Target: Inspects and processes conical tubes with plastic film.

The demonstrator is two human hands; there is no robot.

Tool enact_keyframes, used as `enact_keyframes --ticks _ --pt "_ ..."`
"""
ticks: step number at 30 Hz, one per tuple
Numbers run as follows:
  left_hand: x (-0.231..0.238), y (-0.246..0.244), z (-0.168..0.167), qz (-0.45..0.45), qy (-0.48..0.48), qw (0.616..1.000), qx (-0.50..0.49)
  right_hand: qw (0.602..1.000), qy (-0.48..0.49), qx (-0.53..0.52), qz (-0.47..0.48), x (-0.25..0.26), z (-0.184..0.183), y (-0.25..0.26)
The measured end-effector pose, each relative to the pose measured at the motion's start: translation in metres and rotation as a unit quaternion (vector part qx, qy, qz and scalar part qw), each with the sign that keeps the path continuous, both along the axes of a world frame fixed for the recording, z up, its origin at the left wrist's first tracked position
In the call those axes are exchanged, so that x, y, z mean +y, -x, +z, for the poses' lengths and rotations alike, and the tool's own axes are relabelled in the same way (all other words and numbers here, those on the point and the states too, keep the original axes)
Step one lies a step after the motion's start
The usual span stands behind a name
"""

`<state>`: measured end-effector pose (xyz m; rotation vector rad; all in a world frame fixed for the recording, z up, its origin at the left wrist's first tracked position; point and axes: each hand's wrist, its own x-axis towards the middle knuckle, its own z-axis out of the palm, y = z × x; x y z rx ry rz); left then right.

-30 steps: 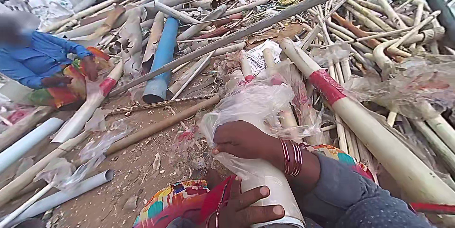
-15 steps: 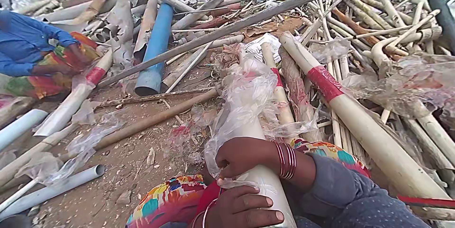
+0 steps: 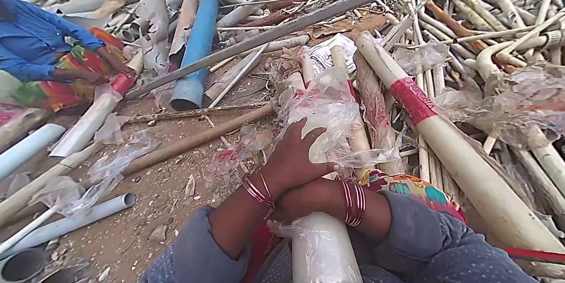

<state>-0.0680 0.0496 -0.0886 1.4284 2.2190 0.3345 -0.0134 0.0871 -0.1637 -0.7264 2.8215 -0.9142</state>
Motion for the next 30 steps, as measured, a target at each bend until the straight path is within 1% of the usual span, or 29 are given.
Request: enact_keyframes --ticks 1,2,3,5,7,9,11,13,15,17,18,20,21,23,25,27,28,30 --pt "0.008 0.004 -0.002 0.013 0.035 0.999 0.003 0.986 -0.069 -0.15 -0.01 0.001 0.047 -0.011" --pt "0.012 0.009 -0.006 0.022 0.059 0.998 0.016 0.968 -0.106 -0.226 -0.017 0.0 0.07 -0.014" --pt "0.014 0.013 -0.01 0.031 0.075 0.996 0.034 0.961 -0.118 -0.249 -0.016 0.0 0.076 -0.015" --pt "0.007 0.023 -0.018 0.05 0.082 0.994 0.059 0.967 -0.101 -0.235 -0.004 0.004 0.069 -0.015" --pt "-0.012 0.034 -0.023 0.084 0.057 0.99 0.096 0.972 -0.074 -0.223 0.002 0.008 0.063 -0.013" --pt "-0.042 0.054 -0.026 0.136 0.018 0.979 0.152 0.977 -0.035 -0.21 -0.002 0.011 0.06 -0.012" --pt "-0.076 0.079 -0.023 0.206 0.022 0.962 0.176 0.981 0.019 -0.189 -0.026 0.014 0.06 -0.013" --pt "-0.11 0.096 -0.02 0.26 0.041 0.949 0.176 0.981 0.074 -0.166 -0.063 0.018 0.065 -0.014" --pt "-0.136 0.098 -0.02 0.285 0.062 0.943 0.163 0.978 0.114 -0.148 -0.087 0.023 0.07 -0.016" --pt "-0.151 0.095 -0.026 0.295 0.088 0.94 0.146 0.974 0.146 -0.106 -0.139 0.034 0.072 -0.019" --pt "-0.156 0.095 -0.029 0.301 0.099 0.939 0.136 0.968 0.166 -0.068 -0.178 0.041 0.07 -0.021" --pt "-0.159 0.098 -0.036 0.322 0.133 0.931 0.108 0.952 0.177 -0.004 -0.249 0.06 0.067 -0.023" --pt "-0.16 0.102 -0.039 0.328 0.153 0.927 0.096 0.946 0.164 0.004 -0.281 0.069 0.067 -0.024" --pt "-0.162 0.11 -0.044 0.315 0.19 0.927 0.076 0.94 0.111 -0.026 -0.32 0.086 0.068 -0.025" --pt "-0.162 0.113 -0.046 0.288 0.22 0.929 0.074 0.939 0.069 -0.045 -0.335 0.094 0.067 -0.024" --pt "-0.161 0.112 -0.04 0.265 0.226 0.934 0.077 0.936 0.069 -0.038 -0.343 0.095 0.067 -0.023" --pt "-0.16 0.111 -0.037 0.252 0.198 0.944 0.08 0.935 0.074 -0.033 -0.345 0.096 0.067 -0.023" --pt "-0.158 0.108 -0.029 0.222 0.079 0.968 0.081 0.935 0.078 -0.032 -0.344 0.096 0.068 -0.023"
